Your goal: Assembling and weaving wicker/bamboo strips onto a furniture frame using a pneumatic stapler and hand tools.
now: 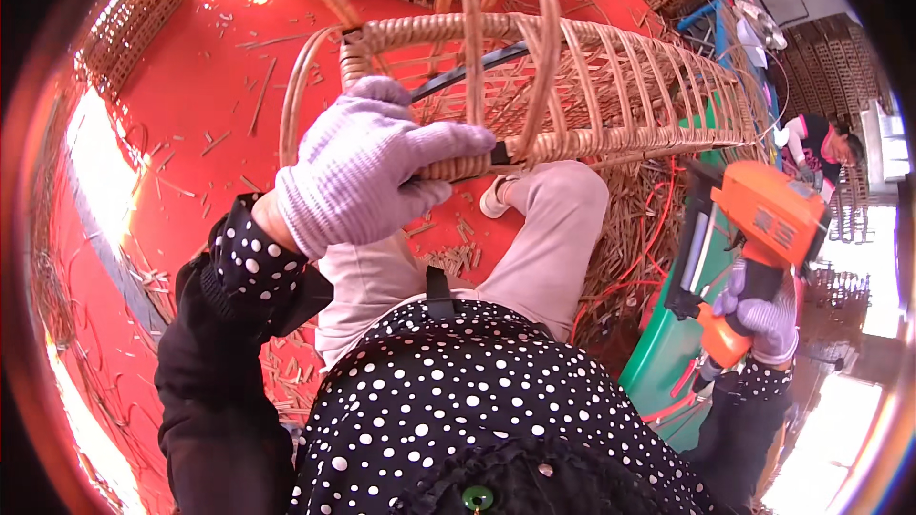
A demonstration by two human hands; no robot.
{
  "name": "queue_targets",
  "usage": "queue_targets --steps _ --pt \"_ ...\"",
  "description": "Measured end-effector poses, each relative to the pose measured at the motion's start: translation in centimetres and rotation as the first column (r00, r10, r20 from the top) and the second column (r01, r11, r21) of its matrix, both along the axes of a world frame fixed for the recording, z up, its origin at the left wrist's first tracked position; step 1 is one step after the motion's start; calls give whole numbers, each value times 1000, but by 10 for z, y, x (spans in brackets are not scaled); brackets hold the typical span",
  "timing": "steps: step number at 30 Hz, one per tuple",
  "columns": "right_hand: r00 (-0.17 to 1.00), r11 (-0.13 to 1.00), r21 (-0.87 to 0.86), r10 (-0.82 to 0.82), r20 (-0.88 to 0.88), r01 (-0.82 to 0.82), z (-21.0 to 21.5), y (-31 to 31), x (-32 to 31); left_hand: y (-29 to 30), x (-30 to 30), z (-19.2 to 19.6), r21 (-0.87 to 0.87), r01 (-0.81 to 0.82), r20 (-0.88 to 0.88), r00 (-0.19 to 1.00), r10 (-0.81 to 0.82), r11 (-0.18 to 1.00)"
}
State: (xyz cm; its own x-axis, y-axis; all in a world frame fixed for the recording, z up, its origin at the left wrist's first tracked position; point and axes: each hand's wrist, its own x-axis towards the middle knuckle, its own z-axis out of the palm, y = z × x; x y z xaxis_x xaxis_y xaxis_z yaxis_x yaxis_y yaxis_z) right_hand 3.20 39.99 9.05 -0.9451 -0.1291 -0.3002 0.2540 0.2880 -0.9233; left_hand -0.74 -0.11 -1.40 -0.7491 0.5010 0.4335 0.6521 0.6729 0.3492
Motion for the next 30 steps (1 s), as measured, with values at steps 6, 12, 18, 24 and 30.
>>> queue_targets --steps 6,12,18,24,30 --pt "900 869 254 437 10 -425 28 -92 3 0 1 -5 69 -33 -24 999 34 997" --pt "673 685 405 712 -200 -605 14 -119 -11 -2 1 -9 86 -10 5 1000 9 996" --pt "449 599 471 799 -399 -647 -13 -122 -19 -1 -2 -10 151 45 -44 998 -39 988" --pt "337 552 509 824 -455 -661 -27 -129 -28 -1 -1 -9 172 62 -26 998 -58 983" --pt "426 539 524 843 -329 -660 -3 -138 -26 -1 0 -12 169 41 -68 997 -30 985"
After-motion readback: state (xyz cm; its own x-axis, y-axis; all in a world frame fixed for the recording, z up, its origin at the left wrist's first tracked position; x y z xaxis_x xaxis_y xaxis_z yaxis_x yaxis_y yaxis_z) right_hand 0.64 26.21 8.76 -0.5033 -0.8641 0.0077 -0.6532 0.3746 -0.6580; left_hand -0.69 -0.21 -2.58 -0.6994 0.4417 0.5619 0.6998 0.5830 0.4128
